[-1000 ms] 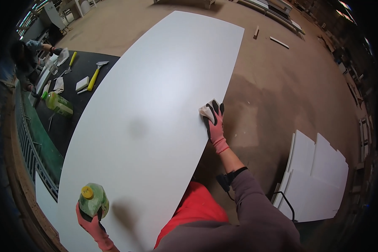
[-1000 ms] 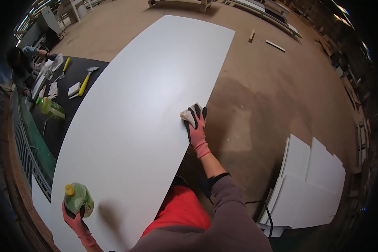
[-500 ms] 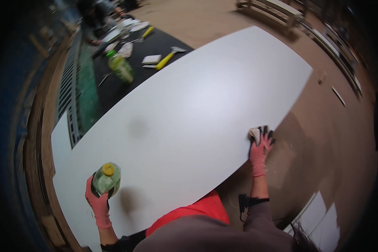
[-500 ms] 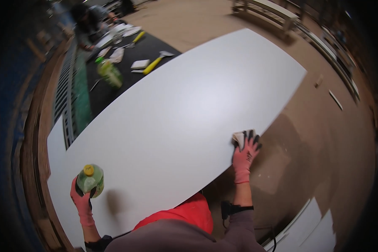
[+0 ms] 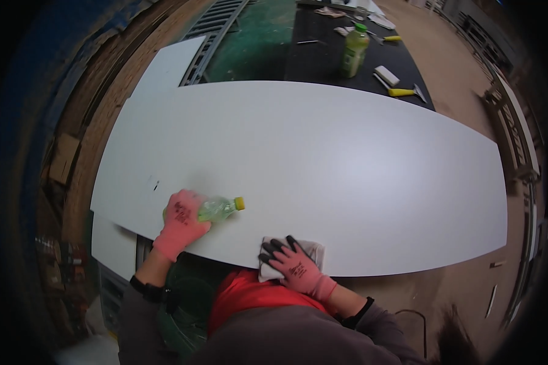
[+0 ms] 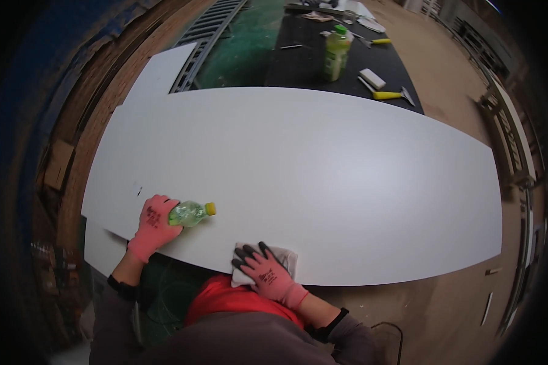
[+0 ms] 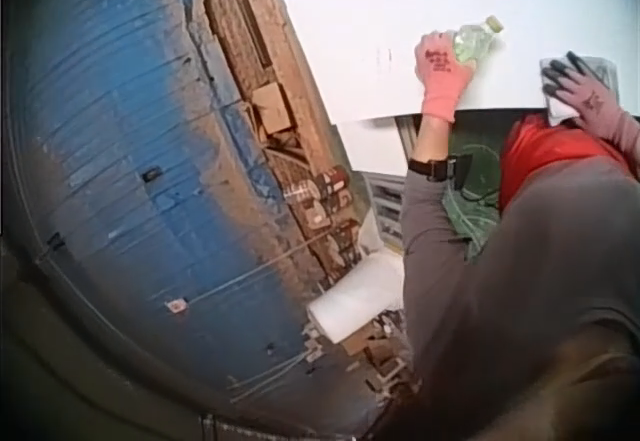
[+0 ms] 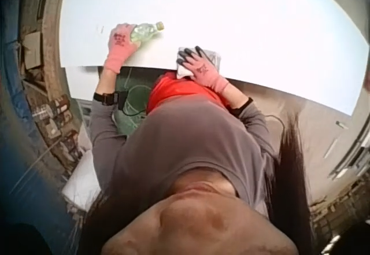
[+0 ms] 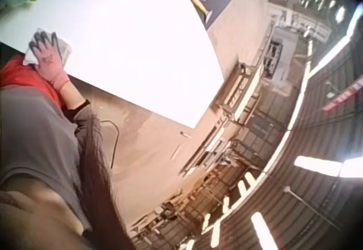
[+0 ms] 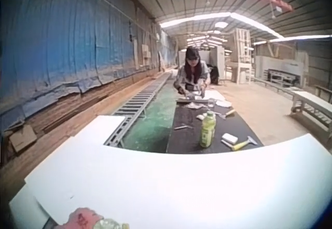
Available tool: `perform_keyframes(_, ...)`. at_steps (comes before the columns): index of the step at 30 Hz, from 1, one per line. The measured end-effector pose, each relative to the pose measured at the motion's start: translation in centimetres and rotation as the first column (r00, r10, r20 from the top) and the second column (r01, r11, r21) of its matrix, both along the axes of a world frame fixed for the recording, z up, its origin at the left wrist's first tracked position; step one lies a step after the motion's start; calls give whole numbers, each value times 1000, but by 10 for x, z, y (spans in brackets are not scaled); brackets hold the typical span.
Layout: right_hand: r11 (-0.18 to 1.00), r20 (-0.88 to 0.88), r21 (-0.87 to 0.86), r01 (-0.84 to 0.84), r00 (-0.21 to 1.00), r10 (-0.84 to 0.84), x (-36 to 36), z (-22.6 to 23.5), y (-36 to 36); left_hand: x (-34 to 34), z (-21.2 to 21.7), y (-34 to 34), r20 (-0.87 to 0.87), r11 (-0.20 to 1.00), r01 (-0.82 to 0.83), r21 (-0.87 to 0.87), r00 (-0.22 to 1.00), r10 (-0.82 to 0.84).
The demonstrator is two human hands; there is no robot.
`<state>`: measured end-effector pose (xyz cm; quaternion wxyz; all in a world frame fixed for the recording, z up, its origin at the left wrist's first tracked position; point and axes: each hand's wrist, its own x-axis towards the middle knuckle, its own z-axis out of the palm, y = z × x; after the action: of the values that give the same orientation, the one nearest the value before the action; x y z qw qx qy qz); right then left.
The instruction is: The recorder is cleaning large white furniture boards using a cloth and liquid cleaner in a workshop.
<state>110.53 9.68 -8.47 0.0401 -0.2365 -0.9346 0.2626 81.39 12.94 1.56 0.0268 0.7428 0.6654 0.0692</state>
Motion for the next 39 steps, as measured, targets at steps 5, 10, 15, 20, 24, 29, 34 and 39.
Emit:
perform_keyframes(5, 852, 19, 184, 490, 865, -502, 26, 6, 54, -41, -3, -6, -75, 967, 168, -191, 980, -185)
perform_keyframes(10, 167, 22, 448, 879, 176, -984, 139, -52, 68, -97, -17, -11, -74, 922, 299, -244, 943, -326)
perform_keyframes(15, 239, -3, 514, 824, 281, -960, 65, -82, 44, -144, -16, -16, -6, 910, 387, -147, 920, -392)
perform_keyframes(20, 560, -117, 339, 756, 624, -772, -152, -42, 26, -218, -29, -55, 138, 957, 286, 51, 947, -291)
perform_keyframes(24, 895, -288, -29, 445, 854, -433, -302, -13, -33, -285, -25, -104, 279, 996, 11, 89, 960, -36)
perform_keyframes(29, 998, -389, -63, 6, 921, -30, -437, -55, -88, -317, -7, -111, 335, 982, -152, 113, 936, 106)
perform_keyframes(34, 991, -281, -110, 75, 954, -103, -393, -38, -62, -301, 4, -102, 406, 943, -319, 95, 877, 256)
perform_keyframes(39, 574, -42, 190, 796, 591, -806, -166, -8, -23, -284, 3, -107, 469, 916, -387, 105, 831, 297)
